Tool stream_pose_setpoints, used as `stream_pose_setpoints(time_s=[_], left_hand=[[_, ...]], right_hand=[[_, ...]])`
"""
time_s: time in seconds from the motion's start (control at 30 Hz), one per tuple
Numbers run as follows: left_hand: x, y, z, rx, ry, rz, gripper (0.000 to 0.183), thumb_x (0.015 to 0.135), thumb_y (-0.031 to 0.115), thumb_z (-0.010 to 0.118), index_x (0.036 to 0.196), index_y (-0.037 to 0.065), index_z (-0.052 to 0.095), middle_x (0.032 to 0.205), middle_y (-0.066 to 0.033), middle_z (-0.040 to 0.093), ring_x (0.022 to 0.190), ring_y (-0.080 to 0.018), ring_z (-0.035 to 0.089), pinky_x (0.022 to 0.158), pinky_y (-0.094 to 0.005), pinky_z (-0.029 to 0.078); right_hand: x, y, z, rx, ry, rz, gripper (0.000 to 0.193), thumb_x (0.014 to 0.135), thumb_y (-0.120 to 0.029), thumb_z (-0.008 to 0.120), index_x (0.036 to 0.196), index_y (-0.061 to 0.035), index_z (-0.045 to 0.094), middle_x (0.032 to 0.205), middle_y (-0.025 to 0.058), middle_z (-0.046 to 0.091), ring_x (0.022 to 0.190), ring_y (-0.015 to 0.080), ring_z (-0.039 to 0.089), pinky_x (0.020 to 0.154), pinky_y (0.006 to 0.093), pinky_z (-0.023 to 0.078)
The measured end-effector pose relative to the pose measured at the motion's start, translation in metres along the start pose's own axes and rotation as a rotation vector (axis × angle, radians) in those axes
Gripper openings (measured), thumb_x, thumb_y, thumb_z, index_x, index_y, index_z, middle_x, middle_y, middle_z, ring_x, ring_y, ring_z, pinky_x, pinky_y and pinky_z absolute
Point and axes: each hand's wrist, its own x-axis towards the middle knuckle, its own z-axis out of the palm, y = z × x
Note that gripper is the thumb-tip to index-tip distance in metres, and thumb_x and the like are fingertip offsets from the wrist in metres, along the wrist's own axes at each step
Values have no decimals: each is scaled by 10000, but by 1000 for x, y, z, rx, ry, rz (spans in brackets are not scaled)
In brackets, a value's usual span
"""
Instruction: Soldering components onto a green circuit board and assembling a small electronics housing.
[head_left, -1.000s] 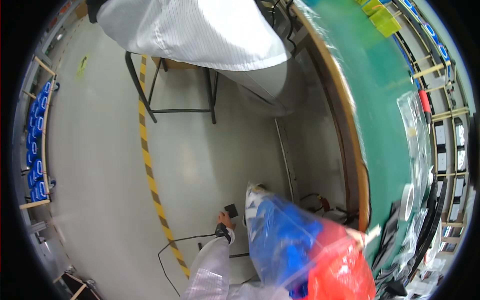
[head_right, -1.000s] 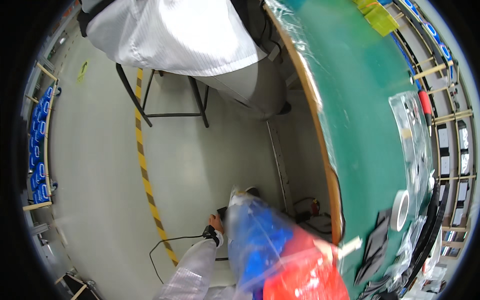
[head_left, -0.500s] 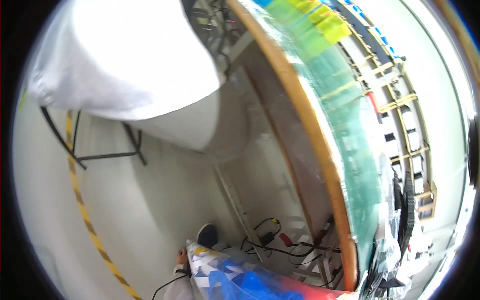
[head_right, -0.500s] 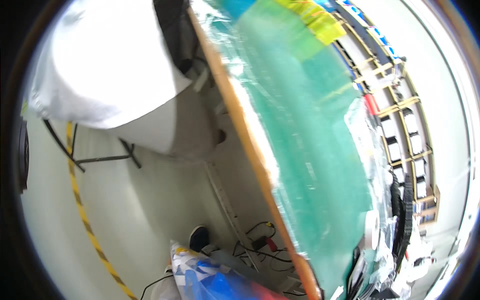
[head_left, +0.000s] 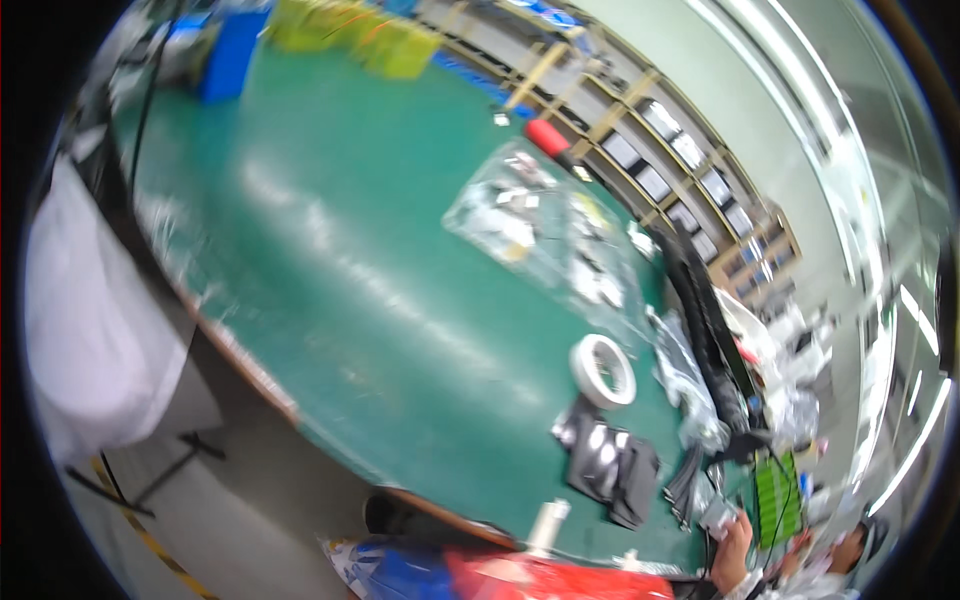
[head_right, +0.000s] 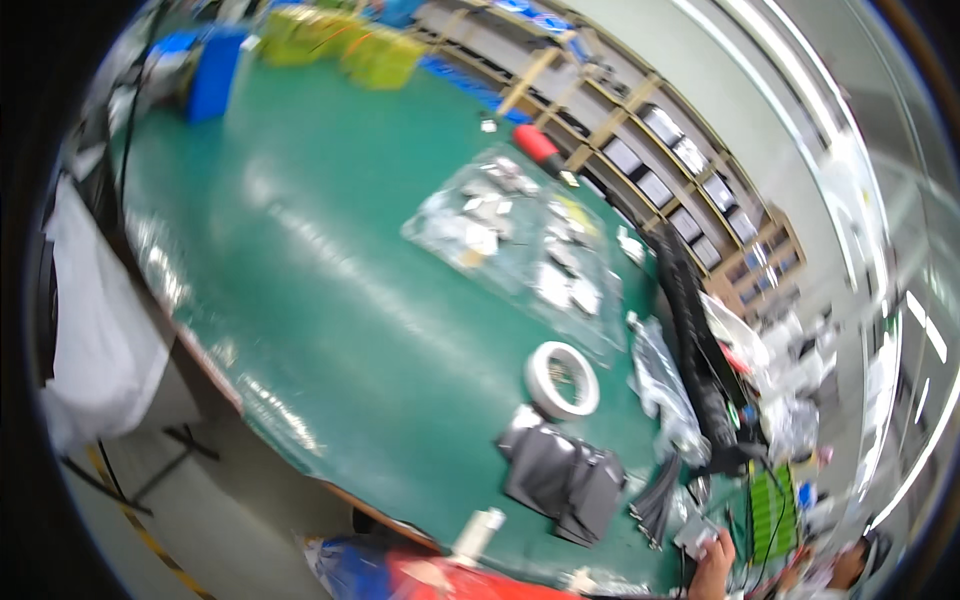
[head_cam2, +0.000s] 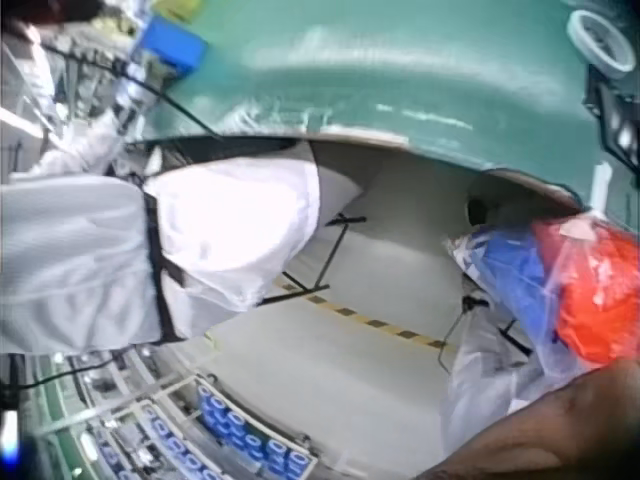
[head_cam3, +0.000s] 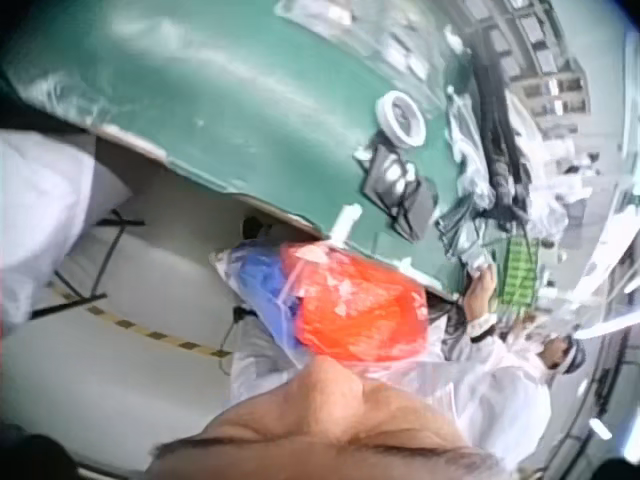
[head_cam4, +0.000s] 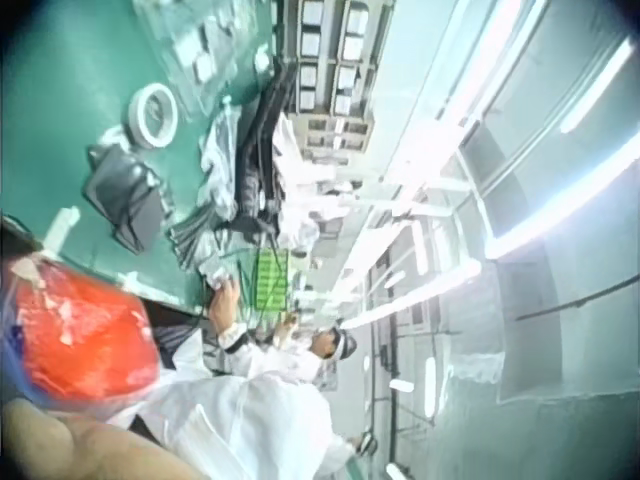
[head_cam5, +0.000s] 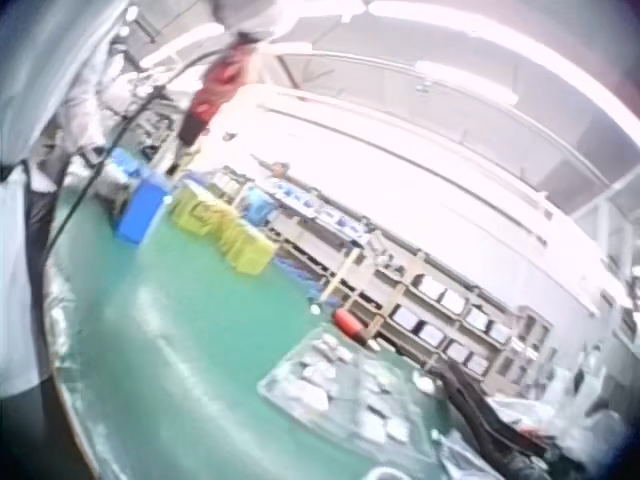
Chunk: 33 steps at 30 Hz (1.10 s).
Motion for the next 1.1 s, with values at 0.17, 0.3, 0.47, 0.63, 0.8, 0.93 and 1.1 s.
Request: stream_pose_setpoints(time_s=[0.17, 0.3, 0.47, 0.63, 0.8, 0.93, 1.1], left_hand=[[-136, 190, -116, -135, 211, 370, 356, 960, 157, 586, 1294, 35, 576, 1274, -220, 560, 1163, -380, 551, 978, -461, 465], [-259, 336, -178, -178, 275, 738, 354, 956, 144, 607, 1296, 47, 588, 1295, -206, 562, 1198, -371, 535, 1000, -464, 449], [-395, 479, -138, 111, 89, 1597, 371, 908, 48, 541, 1263, -34, 614, 1213, -207, 550, 1085, -349, 549, 922, -437, 450], [-473, 529, -2, 576, -139, 1743, 490, 772, -107, 513, 1244, -29, 624, 1099, -174, 522, 1067, -361, 490, 927, -436, 417], [-390, 516, 70, 936, 20, 1758, 439, 763, 0, 578, 1199, 12, 628, 1108, -166, 520, 1041, -371, 495, 894, -486, 413], [-387, 508, 80, 1043, 10, 1625, 551, 726, 104, 637, 1270, 30, 596, 1199, -177, 518, 1145, -396, 466, 970, -504, 398], [-462, 496, 73, 632, -246, 1725, 580, 698, -21, 628, 1274, 5, 565, 1233, -200, 525, 1193, -406, 467, 1055, -497, 362]], right_hand=[[-8, -15, 9, 81, 16, 11, 249, 836, -49, 623, 1079, -2, 600, 946, 29, 620, 874, 121, 574, 808, 260, 451], [-6, -7, -11, 258, -11, 40, 244, 870, 26, 663, 1103, -3, 597, 962, 21, 632, 907, 109, 594, 823, 270, 475], [10, 3, -37, 445, -146, 119, 230, 888, 2, 677, 1108, 1, 610, 951, 16, 658, 853, 92, 612, 765, 246, 484], [32, 24, -71, 535, -149, 152, 238, 897, -5, 675, 1127, 4, 612, 960, 24, 668, 858, 90, 613, 758, 243, 483], [61, 27, -87, 749, -155, 171, 220, 913, -29, 667, 1123, 4, 611, 973, 32, 675, 879, 98, 614, 782, 255, 481], [71, 30, -98, 741, -169, 191, 213, 915, -20, 662, 1119, -4, 605, 1014, 56, 676, 933, 111, 620, 830, 258, 478], [62, 16, -113, 748, -211, 195, 212, 919, -35, 666, 1118, 0, 605, 1026, 47, 668, 946, 107, 609, 840, 258, 474]])
